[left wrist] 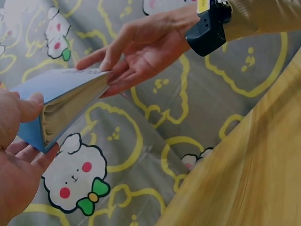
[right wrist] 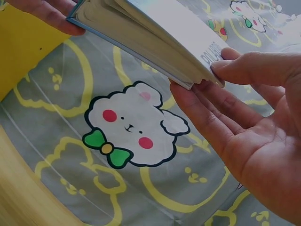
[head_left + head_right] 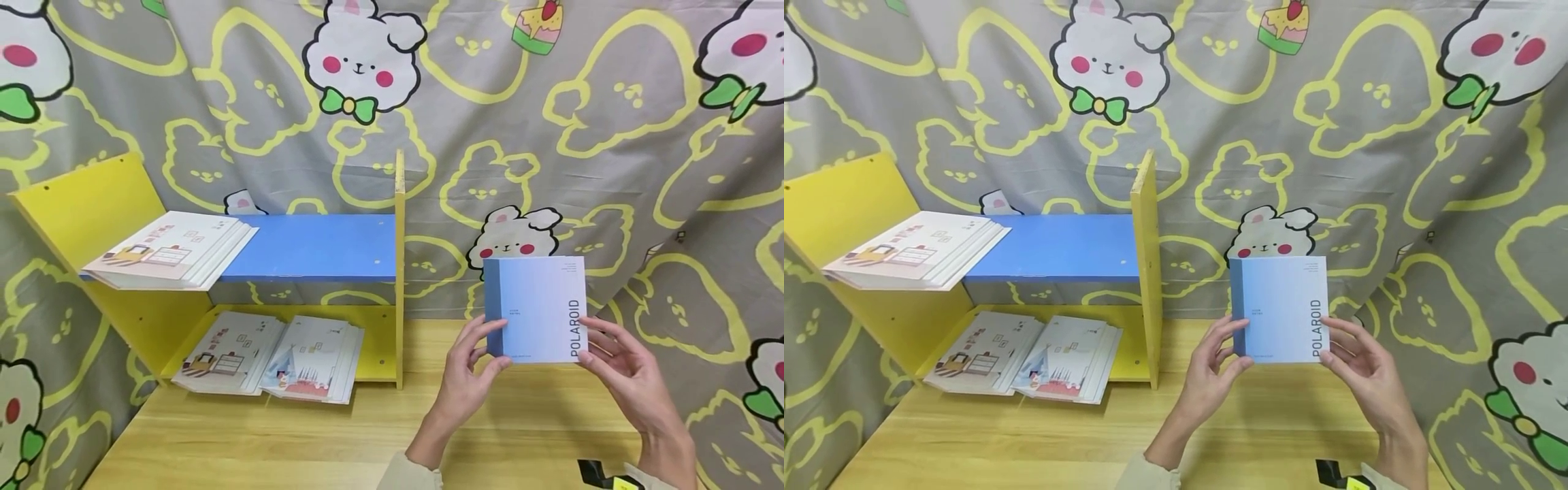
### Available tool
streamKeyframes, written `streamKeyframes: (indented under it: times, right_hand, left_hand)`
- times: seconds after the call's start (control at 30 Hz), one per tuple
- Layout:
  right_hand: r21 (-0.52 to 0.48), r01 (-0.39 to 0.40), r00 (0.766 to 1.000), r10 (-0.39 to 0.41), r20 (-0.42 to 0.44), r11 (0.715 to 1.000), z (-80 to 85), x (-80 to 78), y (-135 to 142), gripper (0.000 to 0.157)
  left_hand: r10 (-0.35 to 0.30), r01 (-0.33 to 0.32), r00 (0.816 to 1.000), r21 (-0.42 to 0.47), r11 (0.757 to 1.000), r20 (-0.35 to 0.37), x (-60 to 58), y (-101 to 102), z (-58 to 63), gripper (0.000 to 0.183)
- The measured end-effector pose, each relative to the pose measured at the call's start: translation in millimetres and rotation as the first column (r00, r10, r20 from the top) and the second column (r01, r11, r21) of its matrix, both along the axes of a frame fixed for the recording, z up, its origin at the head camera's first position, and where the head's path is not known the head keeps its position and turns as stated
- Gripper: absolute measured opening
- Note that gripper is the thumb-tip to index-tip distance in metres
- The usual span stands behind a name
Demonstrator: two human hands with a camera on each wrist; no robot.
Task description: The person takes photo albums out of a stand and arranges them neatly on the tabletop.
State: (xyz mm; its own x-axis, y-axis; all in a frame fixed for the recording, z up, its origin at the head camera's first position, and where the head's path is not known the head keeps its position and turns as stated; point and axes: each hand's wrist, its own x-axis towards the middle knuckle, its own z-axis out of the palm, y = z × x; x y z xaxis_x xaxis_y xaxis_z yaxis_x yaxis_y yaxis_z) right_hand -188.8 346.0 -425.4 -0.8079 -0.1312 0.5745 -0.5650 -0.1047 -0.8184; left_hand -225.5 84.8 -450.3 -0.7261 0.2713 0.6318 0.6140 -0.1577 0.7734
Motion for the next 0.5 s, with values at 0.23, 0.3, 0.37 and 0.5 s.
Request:
streamKeyframes:
  times: [0.23,0.3,0.37,0.5]
  right_hand:
    - [-0.039,0.007,1.000,-0.007,0.000,0.999,-2.1,-1.3,5,0.055]
    - [-0.058,-0.007,1.000,0.007,0.001,0.998,-3.4,-1.2,7,0.055]
    - [-0.075,-0.018,1.000,0.018,0.001,0.997,-5.0,-1.3,9,0.054]
    - [-0.095,-0.023,1.000,0.023,-0.005,0.995,-7.9,-1.5,12,0.054]
  left_hand:
    - [-0.030,0.030,1.000,0.013,0.999,0.009,-3.5,8,3.7,0.046]
    - [-0.050,0.049,0.999,0.022,0.999,0.012,-3.6,11,3.8,0.047]
    - [-0.058,0.057,0.998,0.030,0.998,0.010,-3.4,14,3.1,0.047]
    - [-0.018,0.019,0.999,0.022,1.000,-0.027,-4.1,20,0.6,0.047]
